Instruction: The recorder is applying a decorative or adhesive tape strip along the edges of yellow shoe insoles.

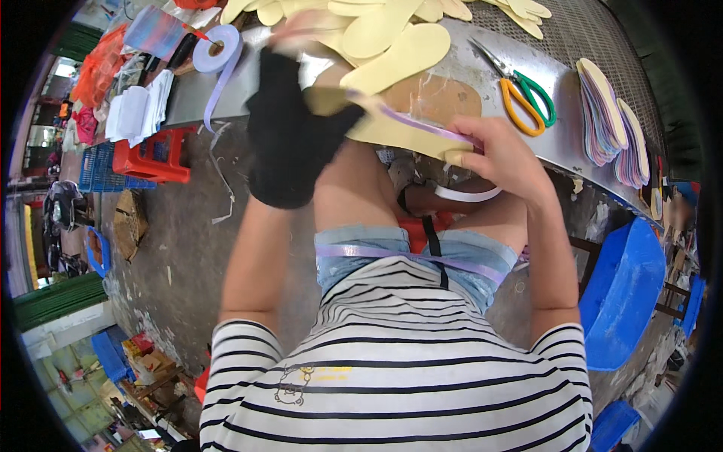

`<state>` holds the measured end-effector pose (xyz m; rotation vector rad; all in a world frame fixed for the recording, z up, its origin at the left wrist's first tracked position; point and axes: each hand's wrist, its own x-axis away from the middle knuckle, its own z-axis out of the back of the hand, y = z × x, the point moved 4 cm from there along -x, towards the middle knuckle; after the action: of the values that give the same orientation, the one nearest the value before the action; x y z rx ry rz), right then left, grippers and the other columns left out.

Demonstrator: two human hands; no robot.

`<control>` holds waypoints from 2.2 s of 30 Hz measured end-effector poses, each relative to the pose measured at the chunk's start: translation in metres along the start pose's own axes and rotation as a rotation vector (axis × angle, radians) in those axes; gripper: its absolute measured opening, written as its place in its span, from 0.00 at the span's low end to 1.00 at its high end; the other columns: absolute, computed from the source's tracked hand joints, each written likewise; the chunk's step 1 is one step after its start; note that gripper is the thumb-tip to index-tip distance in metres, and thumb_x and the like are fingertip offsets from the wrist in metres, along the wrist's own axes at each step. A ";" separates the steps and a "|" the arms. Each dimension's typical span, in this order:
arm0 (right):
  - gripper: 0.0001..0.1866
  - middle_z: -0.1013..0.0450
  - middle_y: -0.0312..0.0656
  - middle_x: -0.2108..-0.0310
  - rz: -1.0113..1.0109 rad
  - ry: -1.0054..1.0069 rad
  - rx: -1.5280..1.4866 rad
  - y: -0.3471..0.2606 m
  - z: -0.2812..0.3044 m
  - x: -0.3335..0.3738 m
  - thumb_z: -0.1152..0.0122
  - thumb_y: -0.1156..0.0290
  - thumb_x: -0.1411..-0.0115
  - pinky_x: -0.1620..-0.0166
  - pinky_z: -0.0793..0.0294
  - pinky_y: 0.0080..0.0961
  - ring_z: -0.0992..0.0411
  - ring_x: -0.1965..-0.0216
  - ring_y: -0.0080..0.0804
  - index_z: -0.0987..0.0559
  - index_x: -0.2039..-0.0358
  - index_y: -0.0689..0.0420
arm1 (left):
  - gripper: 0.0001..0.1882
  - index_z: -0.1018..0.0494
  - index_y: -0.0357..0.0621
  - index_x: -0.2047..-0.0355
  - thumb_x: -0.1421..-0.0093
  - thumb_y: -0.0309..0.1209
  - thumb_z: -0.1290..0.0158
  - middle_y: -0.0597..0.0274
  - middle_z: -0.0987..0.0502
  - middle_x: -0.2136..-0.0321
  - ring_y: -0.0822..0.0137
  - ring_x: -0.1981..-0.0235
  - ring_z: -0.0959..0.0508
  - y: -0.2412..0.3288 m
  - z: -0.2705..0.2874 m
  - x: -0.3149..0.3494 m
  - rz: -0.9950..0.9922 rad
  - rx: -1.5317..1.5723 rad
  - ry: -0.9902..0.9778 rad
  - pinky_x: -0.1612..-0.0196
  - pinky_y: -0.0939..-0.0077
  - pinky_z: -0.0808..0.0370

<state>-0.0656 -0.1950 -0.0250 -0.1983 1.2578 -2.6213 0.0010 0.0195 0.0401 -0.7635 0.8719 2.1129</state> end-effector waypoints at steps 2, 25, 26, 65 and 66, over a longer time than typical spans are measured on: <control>0.10 0.30 0.41 0.78 0.085 -0.020 0.138 -0.023 0.000 -0.006 0.42 0.78 0.54 0.71 0.34 0.22 0.34 0.78 0.30 0.26 0.69 0.63 | 0.23 0.29 0.42 0.64 0.63 0.34 0.39 0.52 0.27 0.67 0.51 0.65 0.26 0.034 -0.013 -0.006 -0.276 0.021 -0.490 0.64 0.61 0.27; 0.06 0.27 0.33 0.75 -0.044 0.460 -0.669 -0.046 0.014 0.051 0.39 0.79 0.48 0.73 0.35 0.09 0.32 0.75 0.13 0.24 0.69 0.63 | 0.17 0.25 0.35 0.63 0.40 0.39 0.50 0.60 0.23 0.76 0.76 0.73 0.25 0.045 -0.005 0.047 0.838 1.177 -0.753 0.70 0.83 0.30; 0.06 0.27 0.33 0.75 -0.041 0.499 -0.667 -0.048 0.006 0.054 0.39 0.79 0.48 0.73 0.35 0.09 0.32 0.76 0.13 0.24 0.69 0.63 | 0.16 0.25 0.35 0.64 0.40 0.38 0.51 0.60 0.23 0.77 0.76 0.74 0.26 0.044 -0.007 0.049 0.826 1.157 -0.643 0.70 0.83 0.30; 0.05 0.27 0.32 0.77 -0.106 0.359 -0.877 -0.040 -0.040 0.011 0.41 0.75 0.44 0.75 0.34 0.10 0.32 0.77 0.12 0.25 0.69 0.63 | 0.15 0.30 0.39 0.57 0.42 0.33 0.47 0.63 0.25 0.68 0.76 0.66 0.26 0.026 -0.048 0.025 0.821 1.149 -0.174 0.65 0.81 0.30; 0.05 0.27 0.33 0.76 -0.106 0.395 -0.868 -0.038 -0.040 0.009 0.41 0.74 0.44 0.74 0.34 0.10 0.32 0.76 0.12 0.25 0.70 0.63 | 0.17 0.32 0.38 0.55 0.42 0.33 0.47 0.62 0.25 0.64 0.75 0.63 0.27 0.027 -0.055 0.031 0.782 1.368 -0.238 0.62 0.80 0.30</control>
<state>-0.0885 -0.1444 -0.0205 0.1317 2.5118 -2.0595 -0.0246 -0.0246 -0.0062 0.6185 2.2720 1.4750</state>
